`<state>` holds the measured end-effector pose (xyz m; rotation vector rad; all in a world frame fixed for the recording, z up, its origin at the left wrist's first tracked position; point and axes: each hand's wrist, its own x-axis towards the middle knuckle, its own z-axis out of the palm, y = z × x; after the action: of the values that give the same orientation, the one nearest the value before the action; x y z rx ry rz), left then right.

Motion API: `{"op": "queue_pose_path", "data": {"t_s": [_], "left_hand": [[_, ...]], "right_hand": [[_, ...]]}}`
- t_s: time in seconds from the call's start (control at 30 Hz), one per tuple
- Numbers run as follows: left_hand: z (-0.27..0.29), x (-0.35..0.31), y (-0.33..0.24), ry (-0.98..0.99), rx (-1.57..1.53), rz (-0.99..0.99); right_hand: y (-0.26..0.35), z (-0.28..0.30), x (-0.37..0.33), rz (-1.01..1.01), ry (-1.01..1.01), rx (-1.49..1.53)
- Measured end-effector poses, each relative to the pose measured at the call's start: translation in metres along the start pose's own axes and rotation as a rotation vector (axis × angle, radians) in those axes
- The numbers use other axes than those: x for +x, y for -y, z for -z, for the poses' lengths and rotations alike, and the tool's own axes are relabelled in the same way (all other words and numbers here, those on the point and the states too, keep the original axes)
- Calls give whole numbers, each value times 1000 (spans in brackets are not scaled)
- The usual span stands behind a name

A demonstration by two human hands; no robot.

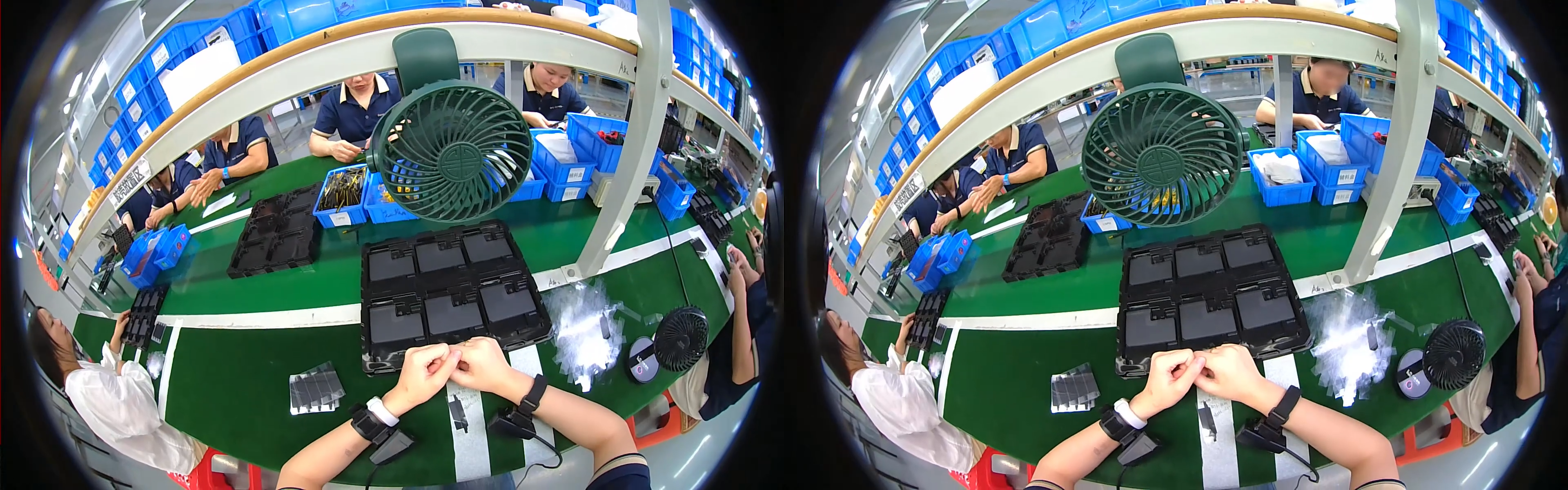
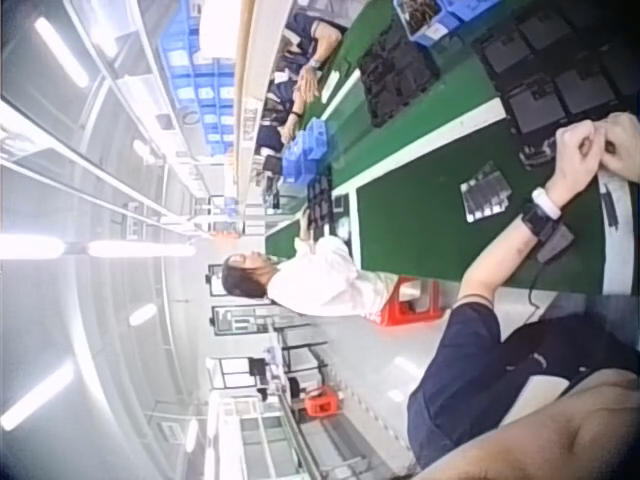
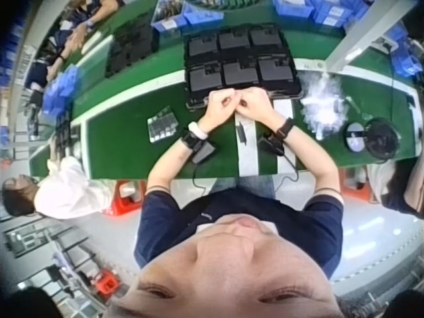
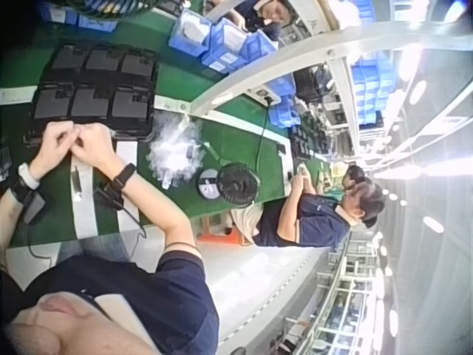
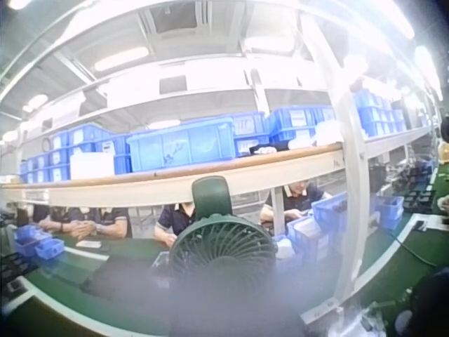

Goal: Manually assemble small plastic and metal components into black plastic trays on a factory production line.

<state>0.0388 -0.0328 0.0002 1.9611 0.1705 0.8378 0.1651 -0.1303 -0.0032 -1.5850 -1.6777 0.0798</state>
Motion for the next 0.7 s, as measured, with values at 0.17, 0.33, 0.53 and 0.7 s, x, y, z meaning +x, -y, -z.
{"op": "queue_pose_path", "data": {"t_s": [0.17,0.33,0.53,0.7], "left_hand": [[0,0,0,12,9,17],[2,0,-1,16,5,20],[1,1,-1,20,-3,24],[0,0,-1,7,-11,9]], "right_hand": [[0,0,0,-13,14,-1],[0,0,0,-12,21,-3],[2,2,1,-28,31,-19],[1,0,-1,-16,23,-14]]}}
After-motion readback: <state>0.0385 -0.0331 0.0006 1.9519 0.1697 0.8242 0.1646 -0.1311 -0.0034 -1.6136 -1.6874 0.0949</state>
